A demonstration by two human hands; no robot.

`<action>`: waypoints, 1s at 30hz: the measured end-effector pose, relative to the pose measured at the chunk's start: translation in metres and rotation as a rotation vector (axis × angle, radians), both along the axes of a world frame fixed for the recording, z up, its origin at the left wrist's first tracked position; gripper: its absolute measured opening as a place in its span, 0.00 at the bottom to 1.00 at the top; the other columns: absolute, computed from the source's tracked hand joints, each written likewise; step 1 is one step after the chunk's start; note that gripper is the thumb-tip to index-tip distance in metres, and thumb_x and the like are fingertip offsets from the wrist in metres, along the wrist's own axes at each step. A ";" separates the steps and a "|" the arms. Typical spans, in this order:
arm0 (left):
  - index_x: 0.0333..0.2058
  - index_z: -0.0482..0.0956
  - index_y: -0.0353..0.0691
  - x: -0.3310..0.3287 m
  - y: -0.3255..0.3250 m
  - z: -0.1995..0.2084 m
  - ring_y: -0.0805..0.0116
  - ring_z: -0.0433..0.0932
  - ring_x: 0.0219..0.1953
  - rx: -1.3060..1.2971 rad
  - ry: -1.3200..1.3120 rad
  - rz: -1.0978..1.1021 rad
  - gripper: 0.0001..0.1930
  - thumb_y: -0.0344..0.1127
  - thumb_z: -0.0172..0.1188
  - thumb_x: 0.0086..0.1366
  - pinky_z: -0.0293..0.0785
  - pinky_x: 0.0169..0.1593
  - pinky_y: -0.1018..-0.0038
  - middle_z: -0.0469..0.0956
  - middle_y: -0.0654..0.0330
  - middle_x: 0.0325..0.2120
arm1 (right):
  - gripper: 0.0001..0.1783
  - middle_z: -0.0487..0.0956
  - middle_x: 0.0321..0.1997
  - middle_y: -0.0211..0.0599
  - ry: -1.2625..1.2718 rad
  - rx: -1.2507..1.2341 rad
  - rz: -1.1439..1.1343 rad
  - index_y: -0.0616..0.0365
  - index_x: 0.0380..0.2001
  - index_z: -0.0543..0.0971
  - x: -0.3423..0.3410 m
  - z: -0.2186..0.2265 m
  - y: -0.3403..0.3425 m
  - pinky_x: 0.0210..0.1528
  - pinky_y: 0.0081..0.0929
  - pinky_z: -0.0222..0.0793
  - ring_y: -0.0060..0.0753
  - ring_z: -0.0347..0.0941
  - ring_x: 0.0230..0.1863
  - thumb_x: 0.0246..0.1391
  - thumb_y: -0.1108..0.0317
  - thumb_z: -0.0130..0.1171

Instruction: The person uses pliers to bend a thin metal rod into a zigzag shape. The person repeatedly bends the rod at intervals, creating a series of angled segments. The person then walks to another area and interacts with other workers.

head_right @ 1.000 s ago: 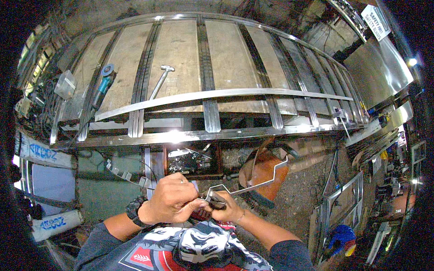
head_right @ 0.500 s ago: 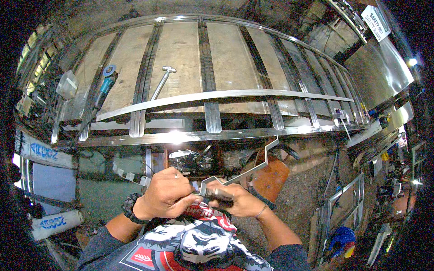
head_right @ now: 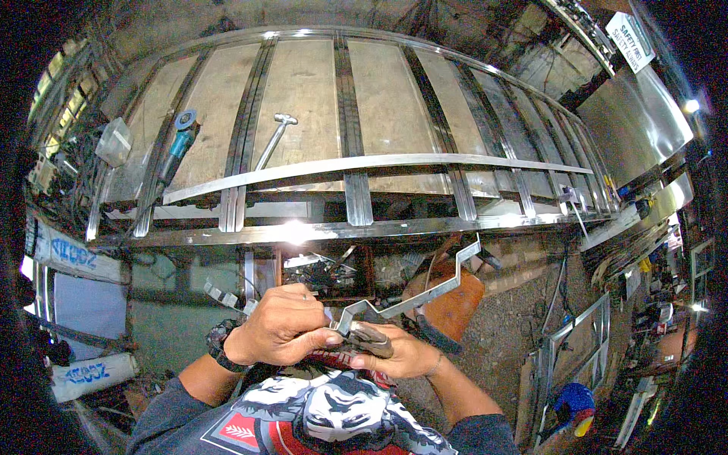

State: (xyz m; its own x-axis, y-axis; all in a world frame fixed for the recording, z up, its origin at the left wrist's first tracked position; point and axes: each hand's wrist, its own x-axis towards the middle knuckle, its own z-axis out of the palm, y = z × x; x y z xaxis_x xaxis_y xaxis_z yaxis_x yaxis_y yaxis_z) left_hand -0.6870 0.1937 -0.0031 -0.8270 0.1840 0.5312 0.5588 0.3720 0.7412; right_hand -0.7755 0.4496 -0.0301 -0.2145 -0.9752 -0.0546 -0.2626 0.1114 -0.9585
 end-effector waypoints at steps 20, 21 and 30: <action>0.19 0.74 0.42 -0.004 -0.003 -0.005 0.55 0.70 0.19 0.010 -0.002 -0.017 0.18 0.39 0.65 0.67 0.64 0.28 0.63 0.69 0.58 0.14 | 0.21 0.79 0.49 0.45 0.023 0.060 -0.115 0.59 0.53 0.79 0.009 -0.005 -0.014 0.52 0.40 0.74 0.48 0.77 0.50 0.61 0.61 0.69; 0.19 0.74 0.42 -0.004 -0.002 -0.007 0.55 0.70 0.19 0.006 0.005 -0.016 0.18 0.39 0.65 0.67 0.64 0.28 0.63 0.69 0.58 0.14 | 0.20 0.79 0.47 0.45 0.004 0.095 -0.127 0.59 0.52 0.79 0.010 -0.006 -0.014 0.51 0.40 0.74 0.47 0.77 0.49 0.61 0.61 0.69; 0.19 0.72 0.43 -0.002 0.002 -0.011 0.54 0.68 0.18 0.000 0.008 -0.006 0.18 0.38 0.66 0.66 0.61 0.28 0.61 0.67 0.59 0.14 | 0.13 0.81 0.36 0.43 0.358 0.056 -0.153 0.59 0.39 0.81 -0.001 0.004 -0.024 0.40 0.41 0.73 0.49 0.78 0.40 0.50 0.69 0.72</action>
State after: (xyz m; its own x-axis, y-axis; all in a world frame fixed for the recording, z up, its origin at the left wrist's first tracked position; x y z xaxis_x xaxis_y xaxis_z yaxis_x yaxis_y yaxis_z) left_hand -0.6895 0.1953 -0.0141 -0.8215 0.1891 0.5380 0.5672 0.3690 0.7363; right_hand -0.7768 0.4252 -0.0265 -0.3722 -0.9281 -0.0021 -0.5554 0.2246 -0.8007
